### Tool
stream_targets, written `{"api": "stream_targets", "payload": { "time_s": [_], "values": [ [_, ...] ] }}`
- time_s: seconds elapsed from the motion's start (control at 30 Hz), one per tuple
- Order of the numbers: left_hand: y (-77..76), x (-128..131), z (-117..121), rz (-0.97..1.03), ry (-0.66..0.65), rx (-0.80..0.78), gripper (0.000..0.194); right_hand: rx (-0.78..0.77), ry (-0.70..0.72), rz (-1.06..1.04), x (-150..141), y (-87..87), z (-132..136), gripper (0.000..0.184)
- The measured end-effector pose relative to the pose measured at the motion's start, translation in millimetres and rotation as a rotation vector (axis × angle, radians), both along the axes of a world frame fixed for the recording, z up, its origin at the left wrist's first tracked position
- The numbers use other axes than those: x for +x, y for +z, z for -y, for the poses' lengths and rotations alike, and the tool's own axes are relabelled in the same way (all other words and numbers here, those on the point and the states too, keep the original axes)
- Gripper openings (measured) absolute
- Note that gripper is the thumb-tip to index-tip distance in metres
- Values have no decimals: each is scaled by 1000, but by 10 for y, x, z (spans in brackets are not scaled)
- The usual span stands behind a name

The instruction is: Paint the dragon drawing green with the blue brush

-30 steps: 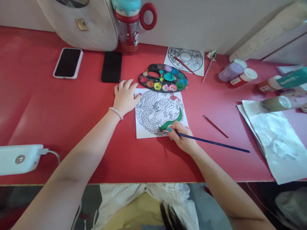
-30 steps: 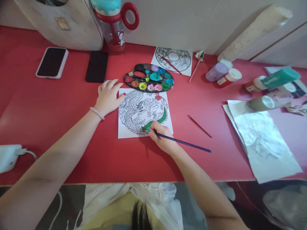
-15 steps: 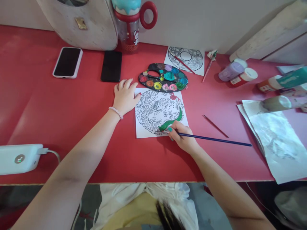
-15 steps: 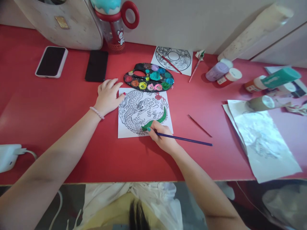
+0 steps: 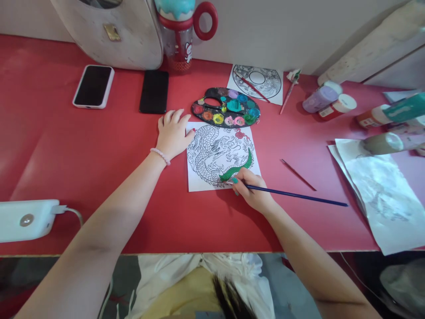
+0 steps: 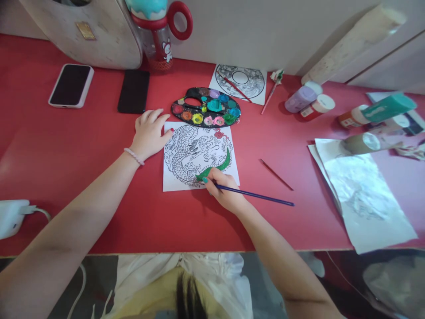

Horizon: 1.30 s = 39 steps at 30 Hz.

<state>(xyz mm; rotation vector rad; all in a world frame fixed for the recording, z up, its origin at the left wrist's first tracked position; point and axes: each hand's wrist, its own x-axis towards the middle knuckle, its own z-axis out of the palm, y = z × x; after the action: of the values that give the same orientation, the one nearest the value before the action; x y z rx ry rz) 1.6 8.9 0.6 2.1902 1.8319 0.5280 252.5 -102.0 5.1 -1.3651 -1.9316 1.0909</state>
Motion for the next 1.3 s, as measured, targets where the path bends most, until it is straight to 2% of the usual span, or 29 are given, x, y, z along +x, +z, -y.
{"api": "stream_targets", "payload": {
  "time_s": [0.27,0.9,1.1,1.3],
  "values": [
    [5,8,2,-32,8,15,40,12,38,-13,-21,32,-11,22],
    [-19,0,-7,-35,5,34,40,32,23,9,4,7,-16,25],
    [-19,-3,-6,-44,7,43,40,-2,42,-78,37,-40,-4,9],
    [-21,-2,-6,0,8,23,40,-8,15,-34,13,5,-3,12]
  ]
}}
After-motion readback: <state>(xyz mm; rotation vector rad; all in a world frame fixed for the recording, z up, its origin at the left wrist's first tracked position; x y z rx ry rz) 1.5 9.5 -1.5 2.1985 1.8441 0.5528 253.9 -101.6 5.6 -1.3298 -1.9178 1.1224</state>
